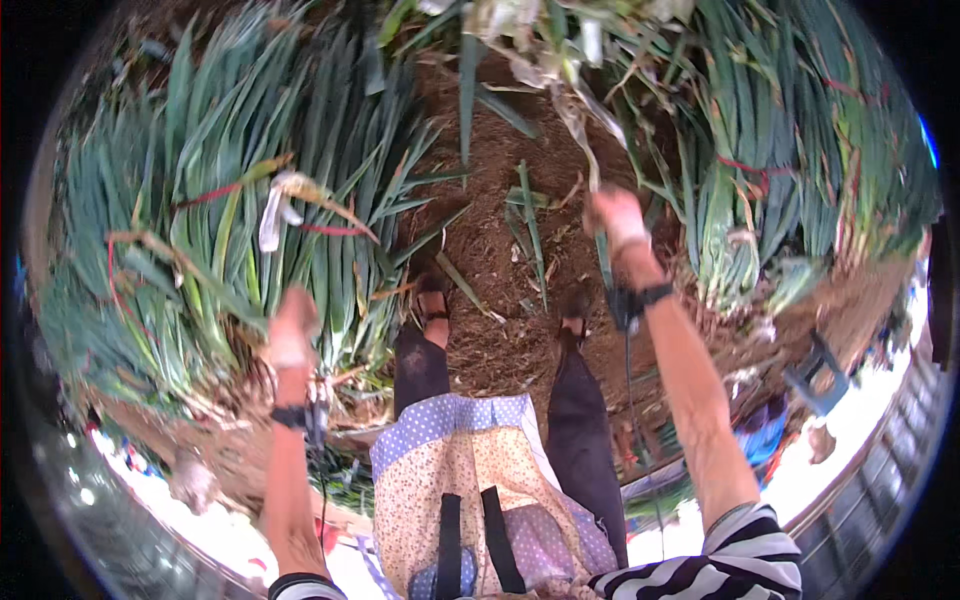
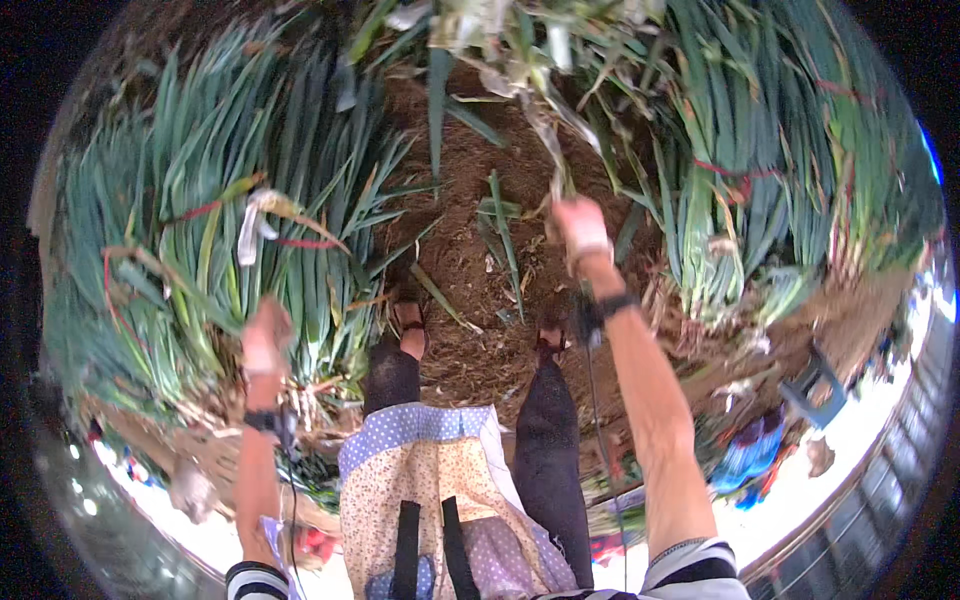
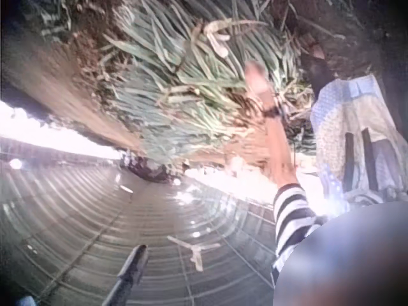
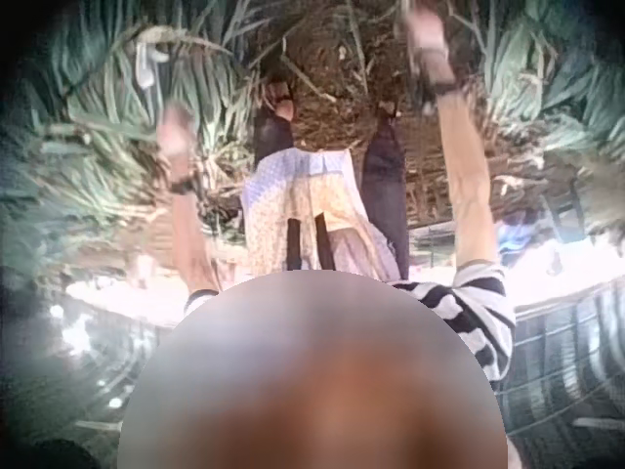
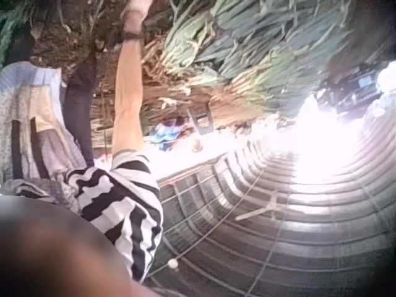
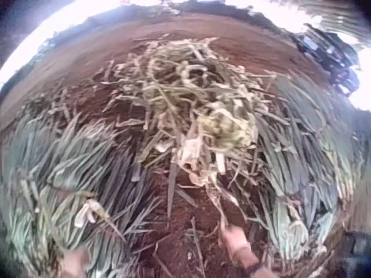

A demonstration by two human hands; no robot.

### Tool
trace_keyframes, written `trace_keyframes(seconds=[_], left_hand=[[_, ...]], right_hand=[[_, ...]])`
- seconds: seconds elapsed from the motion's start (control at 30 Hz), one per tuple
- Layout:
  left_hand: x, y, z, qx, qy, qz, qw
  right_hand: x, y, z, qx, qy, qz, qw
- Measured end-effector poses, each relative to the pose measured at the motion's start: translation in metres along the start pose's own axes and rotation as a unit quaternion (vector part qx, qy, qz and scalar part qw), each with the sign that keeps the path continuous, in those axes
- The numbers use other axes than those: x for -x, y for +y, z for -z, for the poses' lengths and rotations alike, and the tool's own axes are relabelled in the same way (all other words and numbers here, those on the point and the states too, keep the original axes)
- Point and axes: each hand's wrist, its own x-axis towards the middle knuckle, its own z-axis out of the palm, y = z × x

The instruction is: Harvesting, trimming roots/leaves, and bundling leeks with rubber bands in an agricultural high-tunnel setting.

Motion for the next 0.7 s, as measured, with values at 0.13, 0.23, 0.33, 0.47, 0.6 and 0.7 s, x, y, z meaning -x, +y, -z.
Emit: trace_keyframes(seconds=[0.13,0.23,0.33,0.47,0.6,0.7], left_hand=[[0.184,-0.097,-0.034,0.139,0.075,0.288,0.945],[0.271,-0.122,-0.061,0.159,0.085,0.41,0.894],[0.325,-0.138,-0.084,0.169,0.163,0.284,0.93],[0.34,-0.133,-0.11,0.226,0.195,0.309,0.903],[0.315,-0.165,-0.13,0.264,0.207,0.323,0.885],[0.263,-0.144,-0.133,0.347,0.222,0.306,0.858]], right_hand=[[0.076,0.059,0.02,0.383,-0.015,0.011,0.924],[0.083,0.094,0.072,0.488,-0.037,0.098,0.867],[0.092,0.098,0.114,0.434,-0.04,0.127,0.891],[0.119,0.061,0.137,0.553,-0.078,0.011,0.829],[0.131,0.087,0.158,0.658,-0.037,0.075,0.748],[0.141,0.108,0.184,0.67,-0.019,0.218,0.709]])
